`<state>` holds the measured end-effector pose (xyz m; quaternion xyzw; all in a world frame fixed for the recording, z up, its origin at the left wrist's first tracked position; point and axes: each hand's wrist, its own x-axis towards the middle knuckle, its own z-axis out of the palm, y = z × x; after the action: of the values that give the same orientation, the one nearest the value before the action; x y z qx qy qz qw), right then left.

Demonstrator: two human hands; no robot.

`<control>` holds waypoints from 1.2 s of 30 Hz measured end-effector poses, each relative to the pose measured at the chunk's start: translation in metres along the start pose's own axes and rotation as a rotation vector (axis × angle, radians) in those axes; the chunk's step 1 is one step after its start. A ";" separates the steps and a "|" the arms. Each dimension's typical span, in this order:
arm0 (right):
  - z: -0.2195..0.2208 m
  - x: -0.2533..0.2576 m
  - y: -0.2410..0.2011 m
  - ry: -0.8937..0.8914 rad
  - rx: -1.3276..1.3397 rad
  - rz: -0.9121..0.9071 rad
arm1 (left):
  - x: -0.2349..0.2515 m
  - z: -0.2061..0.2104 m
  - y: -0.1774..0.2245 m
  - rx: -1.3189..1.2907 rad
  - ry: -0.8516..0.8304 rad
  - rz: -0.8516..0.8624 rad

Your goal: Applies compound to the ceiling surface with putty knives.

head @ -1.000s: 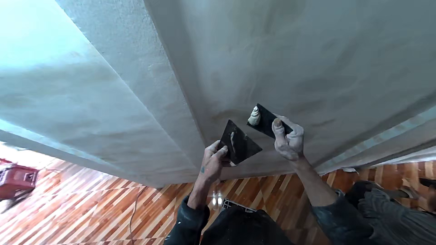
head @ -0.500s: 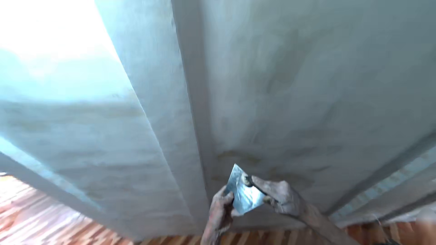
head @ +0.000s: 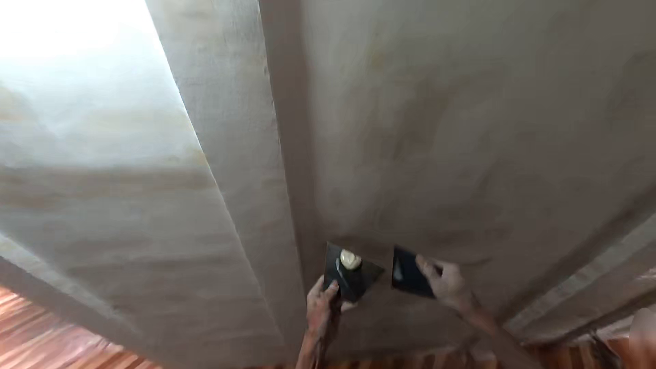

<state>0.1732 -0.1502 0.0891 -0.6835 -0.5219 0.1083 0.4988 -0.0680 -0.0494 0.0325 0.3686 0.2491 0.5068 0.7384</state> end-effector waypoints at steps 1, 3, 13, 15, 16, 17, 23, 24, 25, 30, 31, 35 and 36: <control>-0.001 0.006 -0.011 0.061 0.217 0.189 | 0.002 0.002 0.001 0.051 0.006 0.066; 0.004 0.010 -0.029 0.052 0.597 0.448 | 0.002 0.005 0.001 0.154 0.019 0.138; 0.046 0.000 -0.066 -0.126 0.956 0.772 | -0.004 0.004 -0.014 0.317 0.038 0.381; 0.052 0.000 -0.067 -0.137 0.971 0.777 | -0.005 0.006 -0.016 0.379 0.027 0.457; 0.056 0.000 -0.068 -0.133 0.981 0.780 | -0.005 0.005 -0.018 0.424 0.012 0.514; 0.059 0.000 -0.068 -0.127 0.987 0.777 | -0.004 0.004 -0.022 0.479 -0.006 0.586; 0.076 -0.003 -0.067 -0.034 1.118 0.751 | 0.002 -0.013 -0.038 0.852 -0.015 0.943; 0.077 -0.001 -0.067 -0.018 1.148 0.737 | 0.000 -0.015 -0.037 0.891 0.004 0.942; 0.075 0.004 -0.068 -0.008 1.179 0.689 | -0.002 -0.015 -0.035 0.911 0.034 0.913; 0.011 0.086 -0.099 0.194 0.841 -0.051 | -0.008 -0.013 -0.028 0.370 0.161 0.261; -0.011 0.105 -0.111 0.269 0.611 -0.232 | -0.008 -0.015 -0.026 0.253 0.177 0.120; -0.086 0.181 -0.187 0.592 -0.253 -0.776 | -0.006 -0.021 -0.023 0.097 0.234 -0.093; -0.096 0.195 -0.208 0.608 -0.370 -0.819 | -0.005 -0.022 -0.023 0.085 0.237 -0.112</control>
<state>0.1961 -0.0530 0.3729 -0.5012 -0.5881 -0.3912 0.4999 -0.0729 -0.0522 0.0008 0.3227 0.3759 0.4937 0.7147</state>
